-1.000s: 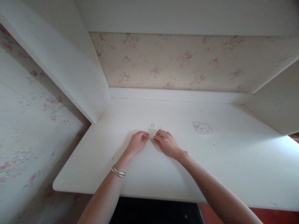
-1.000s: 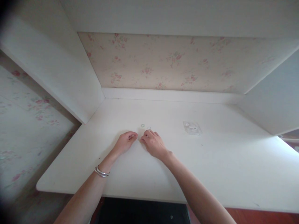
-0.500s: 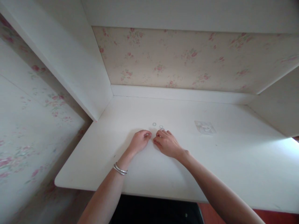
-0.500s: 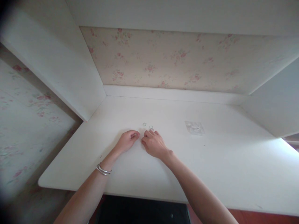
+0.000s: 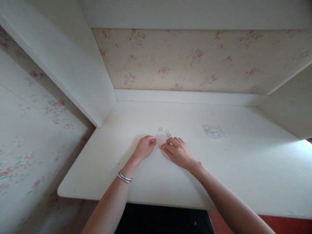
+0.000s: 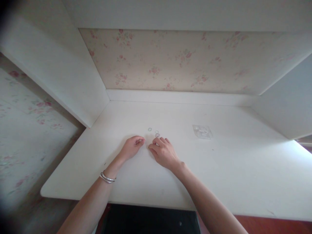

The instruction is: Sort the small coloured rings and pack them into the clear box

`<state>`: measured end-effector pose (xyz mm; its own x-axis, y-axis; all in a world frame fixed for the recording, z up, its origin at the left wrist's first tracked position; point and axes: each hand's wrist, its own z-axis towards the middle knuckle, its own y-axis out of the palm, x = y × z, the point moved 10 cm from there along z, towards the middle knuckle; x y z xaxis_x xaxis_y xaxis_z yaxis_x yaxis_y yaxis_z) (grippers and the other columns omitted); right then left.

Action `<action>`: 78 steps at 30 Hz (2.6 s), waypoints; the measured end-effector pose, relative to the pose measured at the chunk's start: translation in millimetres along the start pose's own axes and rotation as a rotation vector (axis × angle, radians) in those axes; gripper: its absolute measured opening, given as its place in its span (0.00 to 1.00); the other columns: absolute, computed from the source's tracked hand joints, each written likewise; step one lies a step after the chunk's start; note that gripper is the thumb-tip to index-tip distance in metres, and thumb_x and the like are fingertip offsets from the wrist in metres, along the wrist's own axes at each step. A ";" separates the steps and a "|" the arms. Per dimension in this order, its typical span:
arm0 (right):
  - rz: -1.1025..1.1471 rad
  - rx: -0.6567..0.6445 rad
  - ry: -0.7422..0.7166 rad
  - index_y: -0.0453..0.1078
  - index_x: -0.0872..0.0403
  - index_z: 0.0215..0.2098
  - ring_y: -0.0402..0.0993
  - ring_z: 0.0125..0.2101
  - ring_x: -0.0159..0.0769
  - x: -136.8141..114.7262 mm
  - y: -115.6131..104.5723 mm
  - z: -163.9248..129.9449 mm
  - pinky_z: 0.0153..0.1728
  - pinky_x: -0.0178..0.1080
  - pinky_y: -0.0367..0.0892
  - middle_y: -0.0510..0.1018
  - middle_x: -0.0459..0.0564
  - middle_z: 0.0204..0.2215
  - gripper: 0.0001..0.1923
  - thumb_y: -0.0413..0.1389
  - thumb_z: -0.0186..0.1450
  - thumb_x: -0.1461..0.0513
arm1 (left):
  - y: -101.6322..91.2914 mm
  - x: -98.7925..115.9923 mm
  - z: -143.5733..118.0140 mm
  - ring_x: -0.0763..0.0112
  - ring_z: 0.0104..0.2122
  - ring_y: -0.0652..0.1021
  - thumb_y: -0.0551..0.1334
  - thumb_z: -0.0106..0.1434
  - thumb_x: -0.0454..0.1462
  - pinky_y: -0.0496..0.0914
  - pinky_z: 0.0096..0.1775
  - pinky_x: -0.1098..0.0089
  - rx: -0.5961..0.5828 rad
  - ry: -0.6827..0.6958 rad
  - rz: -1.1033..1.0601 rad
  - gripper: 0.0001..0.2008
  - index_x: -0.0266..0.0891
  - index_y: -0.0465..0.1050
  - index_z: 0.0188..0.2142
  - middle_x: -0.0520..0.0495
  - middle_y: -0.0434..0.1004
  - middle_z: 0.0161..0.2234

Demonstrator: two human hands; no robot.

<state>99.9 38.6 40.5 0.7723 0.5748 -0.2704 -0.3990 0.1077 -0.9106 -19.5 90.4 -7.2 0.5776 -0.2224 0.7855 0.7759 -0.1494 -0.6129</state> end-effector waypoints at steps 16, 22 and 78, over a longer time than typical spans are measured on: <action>0.489 0.450 0.689 0.75 0.53 0.31 0.64 0.25 0.30 144.6 -19.4 -69.9 0.28 0.35 0.61 0.72 0.48 0.30 0.17 0.52 0.61 0.50 | 4.6 -2.1 3.6 0.71 0.34 0.76 0.56 0.62 0.43 0.69 0.39 0.72 0.025 -0.020 0.009 0.13 0.39 0.75 0.38 0.49 0.79 0.36; 0.493 0.373 0.660 0.75 0.53 0.31 0.64 0.25 0.30 141.2 -14.9 -61.9 0.29 0.35 0.61 0.71 0.48 0.30 0.15 0.52 0.61 0.52 | 11.2 22.2 23.6 0.71 0.34 0.75 0.54 0.64 0.40 0.68 0.39 0.72 0.011 0.106 0.246 0.12 0.41 0.75 0.37 0.49 0.77 0.36; 0.231 0.149 0.500 0.75 0.52 0.35 0.69 0.29 0.30 117.8 -0.2 -19.5 0.33 0.34 0.62 0.73 0.48 0.34 0.15 0.48 0.63 0.55 | 2.8 18.4 -29.7 0.70 0.37 0.76 0.50 0.67 0.39 0.67 0.40 0.71 -0.040 0.151 0.421 0.12 0.43 0.72 0.39 0.49 0.75 0.39</action>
<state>200.5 90.5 2.7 0.7819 0.1474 -0.6057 -0.6232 0.1591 -0.7658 -14.2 57.3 3.0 0.7951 -0.4093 0.4475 0.4693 -0.0520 -0.8815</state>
